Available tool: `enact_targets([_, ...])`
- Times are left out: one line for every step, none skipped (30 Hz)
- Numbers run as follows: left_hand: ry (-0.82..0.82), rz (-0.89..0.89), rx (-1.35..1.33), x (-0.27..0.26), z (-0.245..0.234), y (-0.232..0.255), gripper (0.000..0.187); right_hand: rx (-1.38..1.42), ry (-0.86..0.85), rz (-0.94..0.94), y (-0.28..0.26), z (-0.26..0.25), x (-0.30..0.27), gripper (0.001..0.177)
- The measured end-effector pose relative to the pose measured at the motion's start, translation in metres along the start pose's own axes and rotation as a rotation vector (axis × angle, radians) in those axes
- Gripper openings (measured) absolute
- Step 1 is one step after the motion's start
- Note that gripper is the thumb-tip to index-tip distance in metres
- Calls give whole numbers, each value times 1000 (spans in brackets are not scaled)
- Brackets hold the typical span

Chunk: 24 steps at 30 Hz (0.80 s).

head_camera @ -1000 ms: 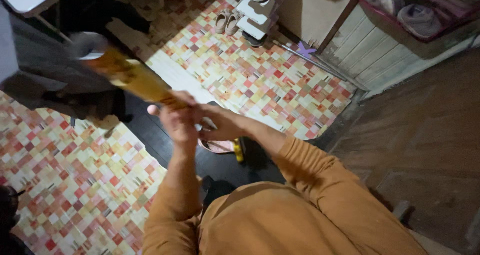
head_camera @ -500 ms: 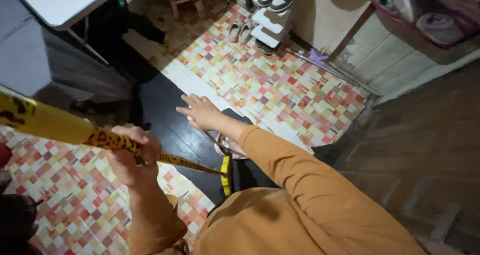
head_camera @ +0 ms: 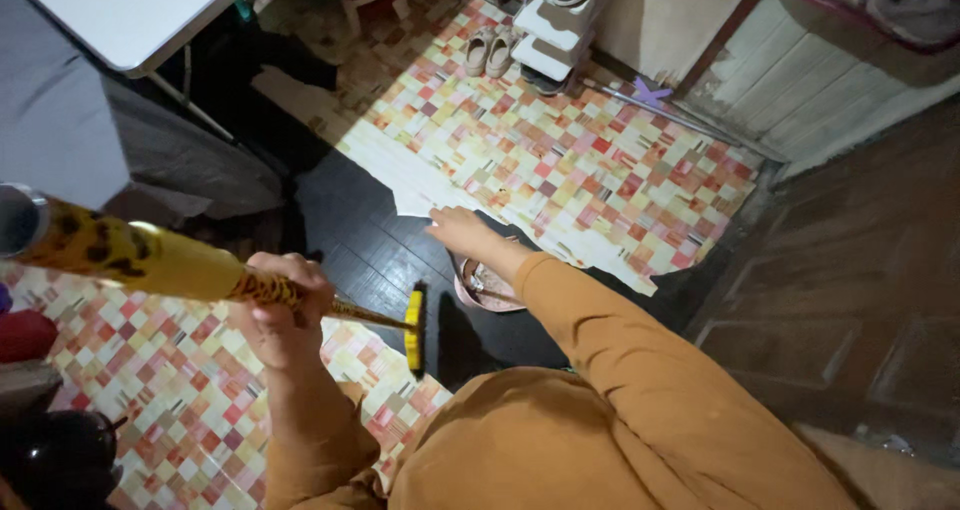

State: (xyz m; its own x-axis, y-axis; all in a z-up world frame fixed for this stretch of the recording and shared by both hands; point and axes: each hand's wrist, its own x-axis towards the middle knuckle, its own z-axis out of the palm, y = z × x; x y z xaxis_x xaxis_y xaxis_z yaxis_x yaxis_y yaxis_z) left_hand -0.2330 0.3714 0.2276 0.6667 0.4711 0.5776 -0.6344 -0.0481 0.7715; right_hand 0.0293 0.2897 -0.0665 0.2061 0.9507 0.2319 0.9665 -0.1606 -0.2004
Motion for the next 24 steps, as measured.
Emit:
enact_targets([-7,1,0,3,-2,-3,63,-8,32,19,6,-4,-4,19])
enact_targets([-13,1,0,7,-3,-9,64,81,-50,137,16,-11,-6,20])
enact_targets([-20,-3,-4,10,-3,-16,64,173,-135,259,33,-22,-10,21])
enact_targets([-30,12,17,12,-1,-24,64,265,-219,381,52,-34,-16,23])
enact_targets([-40,25,37,13,0,-32,64,398,-210,461,67,-53,-28,20])
enact_targets([-49,39,57,12,3,-40,65,532,-199,541,83,-73,-43,17])
enact_targets([-53,32,70,12,7,-48,65,370,-102,372,102,-93,-60,25])
enact_targets([-56,25,84,11,12,-56,65,206,-8,202,120,-112,-76,47])
enact_targets([-58,19,99,10,17,-65,65,180,-20,249,137,-126,-84,32])
enact_targets([-56,33,105,10,22,-75,64,155,-32,295,150,-137,-94,20])
enact_targets([-53,49,114,12,26,-86,64,180,-1,313,162,-147,-108,20])
enact_targets([-50,65,122,13,31,-97,64,205,29,330,175,-159,-123,21])
enact_targets([-14,67,130,12,36,-109,64,229,59,346,187,-168,-137,21])
enact_targets([22,68,139,11,40,-121,65,231,44,396,198,-175,-146,24])
enact_targets([62,68,146,11,46,-136,66,232,26,446,210,-183,-154,26])
enact_targets([91,83,167,8,53,-151,67,232,8,496,223,-192,-162,28])
enact_targets([121,107,188,7,60,-166,67,244,52,482,235,-201,-169,28])
enact_targets([151,131,208,6,70,-182,68,257,96,467,244,-208,-178,28])
enact_targets([167,132,238,4,79,-200,68,275,140,453,252,-212,-187,28])
enact_targets([183,132,267,3,89,-219,67,263,161,486,264,-217,-197,27])
enact_targets([198,131,298,1,99,-236,66,253,183,520,277,-222,-206,28])
enact_targets([195,130,294,0,109,-255,67,243,205,553,291,-226,-216,30])
enact_targets([193,128,289,-2,120,-273,67,234,252,558,307,-229,-227,30])
enact_targets([191,126,285,-4,129,-288,68,224,299,563,323,-232,-238,31])
